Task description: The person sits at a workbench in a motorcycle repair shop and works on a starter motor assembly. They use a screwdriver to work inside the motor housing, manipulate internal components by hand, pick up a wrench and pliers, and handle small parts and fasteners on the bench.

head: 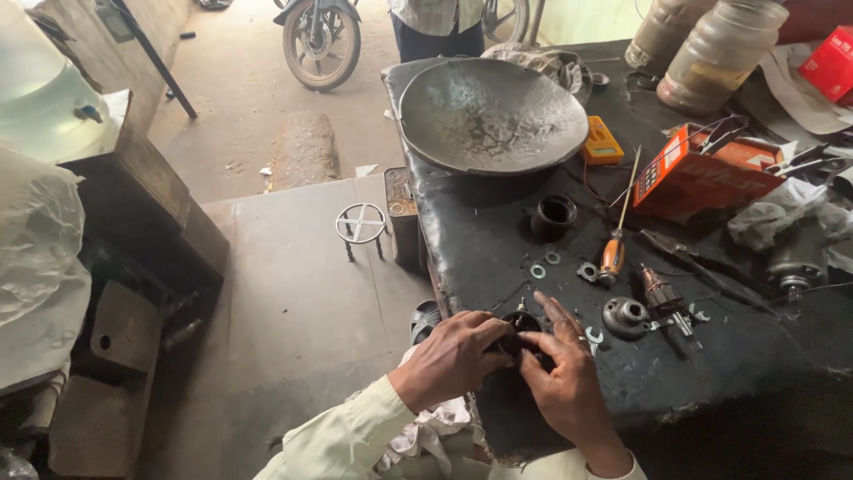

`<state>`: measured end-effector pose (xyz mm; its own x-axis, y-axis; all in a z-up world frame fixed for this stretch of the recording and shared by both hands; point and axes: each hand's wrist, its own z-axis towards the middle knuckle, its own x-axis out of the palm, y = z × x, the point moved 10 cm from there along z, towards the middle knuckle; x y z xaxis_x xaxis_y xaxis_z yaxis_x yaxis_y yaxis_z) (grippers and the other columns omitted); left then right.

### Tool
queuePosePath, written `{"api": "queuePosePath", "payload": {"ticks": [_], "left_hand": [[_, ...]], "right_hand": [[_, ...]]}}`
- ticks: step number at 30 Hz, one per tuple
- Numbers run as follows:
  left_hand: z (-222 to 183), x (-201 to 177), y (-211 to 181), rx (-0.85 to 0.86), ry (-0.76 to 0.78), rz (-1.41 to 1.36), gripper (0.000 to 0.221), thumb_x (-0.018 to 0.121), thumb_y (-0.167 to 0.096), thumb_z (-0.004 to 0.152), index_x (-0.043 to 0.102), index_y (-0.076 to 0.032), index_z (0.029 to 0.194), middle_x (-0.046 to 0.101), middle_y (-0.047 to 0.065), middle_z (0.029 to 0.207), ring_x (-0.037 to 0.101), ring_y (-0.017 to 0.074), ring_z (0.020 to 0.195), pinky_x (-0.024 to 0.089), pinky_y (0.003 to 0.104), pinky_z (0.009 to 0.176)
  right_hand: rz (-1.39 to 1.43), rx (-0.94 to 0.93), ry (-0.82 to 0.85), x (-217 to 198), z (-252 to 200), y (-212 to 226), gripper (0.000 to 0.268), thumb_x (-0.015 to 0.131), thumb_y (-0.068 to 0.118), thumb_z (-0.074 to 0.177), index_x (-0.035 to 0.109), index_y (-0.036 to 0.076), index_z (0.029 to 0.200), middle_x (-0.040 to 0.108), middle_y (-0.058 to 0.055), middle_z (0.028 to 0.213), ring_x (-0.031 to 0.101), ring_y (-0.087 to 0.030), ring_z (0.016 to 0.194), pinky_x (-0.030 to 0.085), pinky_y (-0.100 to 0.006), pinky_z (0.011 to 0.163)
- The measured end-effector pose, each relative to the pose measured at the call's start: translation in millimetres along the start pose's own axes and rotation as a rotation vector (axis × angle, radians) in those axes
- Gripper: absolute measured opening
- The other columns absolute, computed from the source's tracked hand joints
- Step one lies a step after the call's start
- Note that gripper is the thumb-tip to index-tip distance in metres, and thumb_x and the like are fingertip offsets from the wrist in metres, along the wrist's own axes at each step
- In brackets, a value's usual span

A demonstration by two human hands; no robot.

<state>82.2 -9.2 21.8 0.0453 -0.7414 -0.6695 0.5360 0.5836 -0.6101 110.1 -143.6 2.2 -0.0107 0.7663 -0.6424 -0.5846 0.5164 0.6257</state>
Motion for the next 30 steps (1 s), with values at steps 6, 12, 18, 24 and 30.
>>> {"api": "queuePosePath", "payload": {"ticks": [6, 12, 18, 24, 30], "left_hand": [[0, 8, 13, -0.032, -0.031, -0.079, 0.041, 0.081, -0.017, 0.078, 0.067, -0.001, 0.113, 0.071, 0.016, 0.107, 0.067, 0.0364, 0.102, 0.054, 0.045, 0.087], [2, 3, 15, -0.072, -0.092, -0.065, 0.045, 0.081, -0.015, 0.079, 0.066, -0.004, 0.121, 0.073, 0.014, 0.114, 0.068, 0.0351, 0.106, 0.054, 0.043, 0.089], [-1, 3, 22, -0.073, -0.109, -0.068, 0.050, 0.082, -0.016, 0.078, 0.066, -0.004, 0.123, 0.072, 0.014, 0.120, 0.067, 0.0347, 0.108, 0.054, 0.042, 0.091], [-6, 2, 19, -0.039, -0.176, -0.079, 0.053, 0.085, -0.020, 0.077, 0.066, -0.003, 0.123, 0.071, 0.015, 0.122, 0.067, 0.0353, 0.109, 0.054, 0.042, 0.091], [-10, -2, 24, -0.045, -0.214, -0.105, 0.051, 0.084, -0.019, 0.078, 0.067, -0.004, 0.123, 0.071, 0.015, 0.122, 0.067, 0.0338, 0.108, 0.054, 0.041, 0.091]], "right_hand": [[0.018, 0.081, 0.022, 1, -2, -6, 0.021, 0.070, 0.007, 0.084, 0.076, -0.003, 0.102, 0.050, -0.022, 0.154, 0.043, -0.038, 0.146, 0.035, -0.045, 0.118], [0.178, 0.180, -0.022, -5, 1, -13, 0.020, 0.067, 0.008, 0.089, 0.076, -0.003, 0.103, 0.053, -0.022, 0.153, 0.051, -0.035, 0.144, 0.041, -0.040, 0.114], [0.151, 0.220, 0.008, -4, 13, -10, 0.016, 0.071, 0.010, 0.086, 0.078, -0.001, 0.094, 0.057, -0.026, 0.146, 0.056, -0.034, 0.137, 0.043, -0.040, 0.111], [0.072, 0.211, 0.078, -1, 23, -13, 0.014, 0.074, 0.011, 0.083, 0.078, 0.000, 0.090, 0.063, -0.028, 0.137, 0.061, -0.035, 0.134, 0.047, -0.039, 0.106], [0.008, 0.204, 0.149, 2, 29, -9, 0.016, 0.075, 0.011, 0.082, 0.078, 0.002, 0.095, 0.062, -0.024, 0.141, 0.060, -0.035, 0.130, 0.047, -0.039, 0.104]]}}
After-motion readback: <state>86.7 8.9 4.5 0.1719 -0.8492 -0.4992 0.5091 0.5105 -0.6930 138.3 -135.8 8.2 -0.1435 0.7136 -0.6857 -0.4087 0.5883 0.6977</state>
